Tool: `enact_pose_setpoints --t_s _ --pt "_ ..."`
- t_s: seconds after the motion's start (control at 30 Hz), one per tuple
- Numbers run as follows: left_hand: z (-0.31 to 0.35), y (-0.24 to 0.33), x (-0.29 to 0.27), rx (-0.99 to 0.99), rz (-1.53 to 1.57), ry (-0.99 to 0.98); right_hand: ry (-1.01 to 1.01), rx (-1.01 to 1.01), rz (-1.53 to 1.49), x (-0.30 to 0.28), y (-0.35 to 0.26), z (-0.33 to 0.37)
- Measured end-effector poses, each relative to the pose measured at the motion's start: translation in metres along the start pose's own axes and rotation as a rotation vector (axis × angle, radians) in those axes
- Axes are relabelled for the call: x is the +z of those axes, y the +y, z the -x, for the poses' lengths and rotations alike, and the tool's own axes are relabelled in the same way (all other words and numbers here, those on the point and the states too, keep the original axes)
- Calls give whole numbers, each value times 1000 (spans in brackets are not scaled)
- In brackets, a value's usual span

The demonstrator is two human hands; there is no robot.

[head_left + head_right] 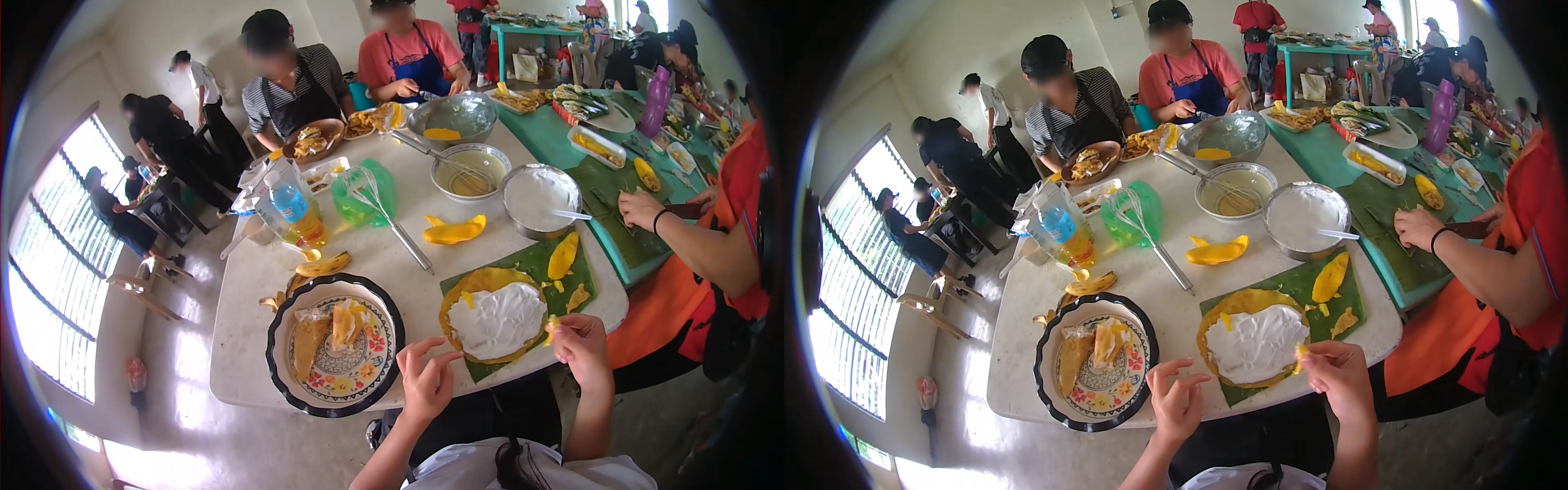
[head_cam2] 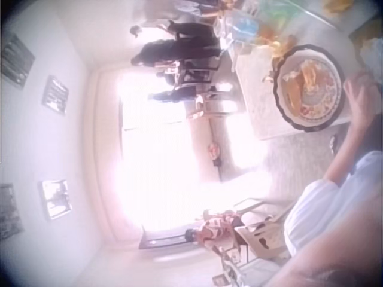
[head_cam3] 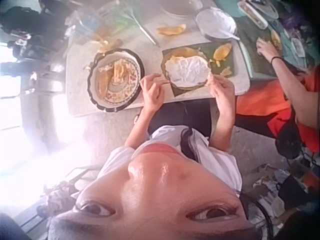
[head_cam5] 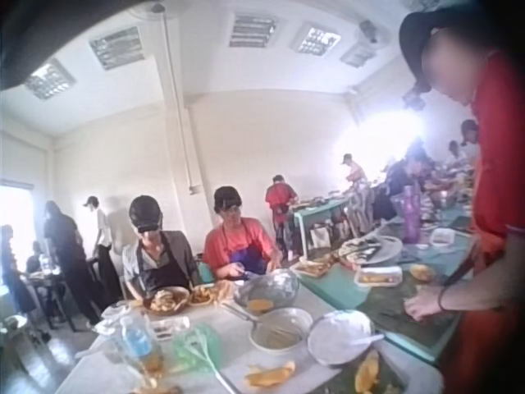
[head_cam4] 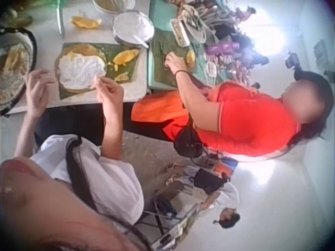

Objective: The person spreads a white creamy substance onto a yellow crepe using a plastic spoon. They then place sliced mango pieces on top of the cream. The person works at a table with other people in the background.

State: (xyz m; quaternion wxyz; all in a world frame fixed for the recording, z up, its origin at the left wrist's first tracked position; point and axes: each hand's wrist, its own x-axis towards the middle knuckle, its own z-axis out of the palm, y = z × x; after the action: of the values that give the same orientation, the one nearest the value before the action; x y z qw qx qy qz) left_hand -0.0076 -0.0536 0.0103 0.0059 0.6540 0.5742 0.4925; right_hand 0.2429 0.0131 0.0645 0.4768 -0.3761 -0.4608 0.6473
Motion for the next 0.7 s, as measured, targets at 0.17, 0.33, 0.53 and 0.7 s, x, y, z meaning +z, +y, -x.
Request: enact_pose_setpoints --t_s 0.17,0.33,0.53,0.7 --pt "0 -1 0 17 -3 1 -173 151 -538 -23 16 1" --pt "0 -2 1 10 20 -17 -201 205 -675 -29 27 2" --pt "0 -2 0 10 15 -15 -203 194 -864 -23 30 4" --pt "-1 -1 -1 7 18 -20 -116 139 -984 -19 28 5"
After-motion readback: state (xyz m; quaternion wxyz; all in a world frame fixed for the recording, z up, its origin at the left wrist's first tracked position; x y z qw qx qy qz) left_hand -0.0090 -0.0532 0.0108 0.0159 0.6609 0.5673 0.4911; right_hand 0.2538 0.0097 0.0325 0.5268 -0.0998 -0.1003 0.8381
